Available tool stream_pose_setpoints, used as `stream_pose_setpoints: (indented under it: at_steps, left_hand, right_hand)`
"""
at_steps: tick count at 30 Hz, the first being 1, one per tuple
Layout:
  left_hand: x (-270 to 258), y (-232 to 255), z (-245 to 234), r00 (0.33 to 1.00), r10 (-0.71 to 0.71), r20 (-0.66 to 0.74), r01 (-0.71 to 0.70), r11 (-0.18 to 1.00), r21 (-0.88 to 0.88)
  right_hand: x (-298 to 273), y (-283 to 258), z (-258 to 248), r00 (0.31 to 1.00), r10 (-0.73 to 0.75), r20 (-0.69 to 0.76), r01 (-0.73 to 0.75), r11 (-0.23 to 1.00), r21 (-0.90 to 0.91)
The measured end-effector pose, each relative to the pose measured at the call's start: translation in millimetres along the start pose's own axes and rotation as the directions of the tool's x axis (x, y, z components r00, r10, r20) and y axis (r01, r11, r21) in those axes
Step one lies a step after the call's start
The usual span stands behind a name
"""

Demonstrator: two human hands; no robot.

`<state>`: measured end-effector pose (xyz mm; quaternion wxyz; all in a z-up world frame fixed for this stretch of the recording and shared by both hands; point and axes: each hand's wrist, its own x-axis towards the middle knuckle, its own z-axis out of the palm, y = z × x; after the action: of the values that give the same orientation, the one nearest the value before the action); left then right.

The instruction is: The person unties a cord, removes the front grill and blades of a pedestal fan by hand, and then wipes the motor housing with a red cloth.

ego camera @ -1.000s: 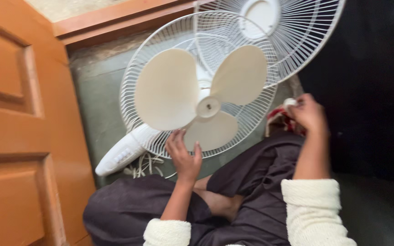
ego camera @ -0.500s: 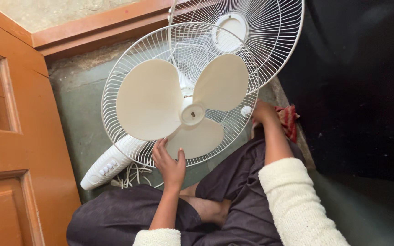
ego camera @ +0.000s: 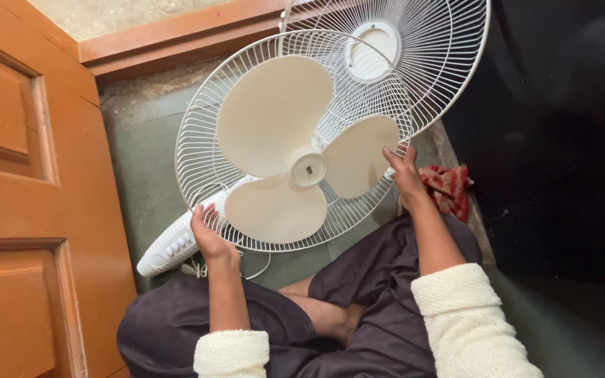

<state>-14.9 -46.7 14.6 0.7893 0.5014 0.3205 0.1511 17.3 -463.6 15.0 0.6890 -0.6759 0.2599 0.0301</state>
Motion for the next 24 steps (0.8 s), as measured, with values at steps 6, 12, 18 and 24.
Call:
stream_pose_setpoints:
  at_steps: [6, 12, 18, 24]
  left_hand:
    - [2, 1, -21, 0.999, -0.013, 0.037, 0.015, 0.997, -0.072]
    - [5, 6, -27, 0.999, -0.003, -0.050, -0.003, 0.992, -0.126]
    - [8, -12, -22, 0.993, 0.069, -0.100, -0.068, 0.998, 0.012]
    - [-12, -15, -8, 0.861, 0.490, -0.137, -0.331, 0.743, 0.581]
  right_hand:
    - [-11, 0, 9, 0.975, -0.202, 0.090, 0.192, 0.975, 0.110]
    - [0, 8, 32, 0.977, -0.202, 0.074, 0.191, 0.973, 0.129]
    - [15, 12, 36, 0.979, -0.191, -0.066, 0.139, 0.875, -0.464]
    - [-6, 4, 51, 0.656, -0.749, 0.097, 0.515, 0.350, -0.782]
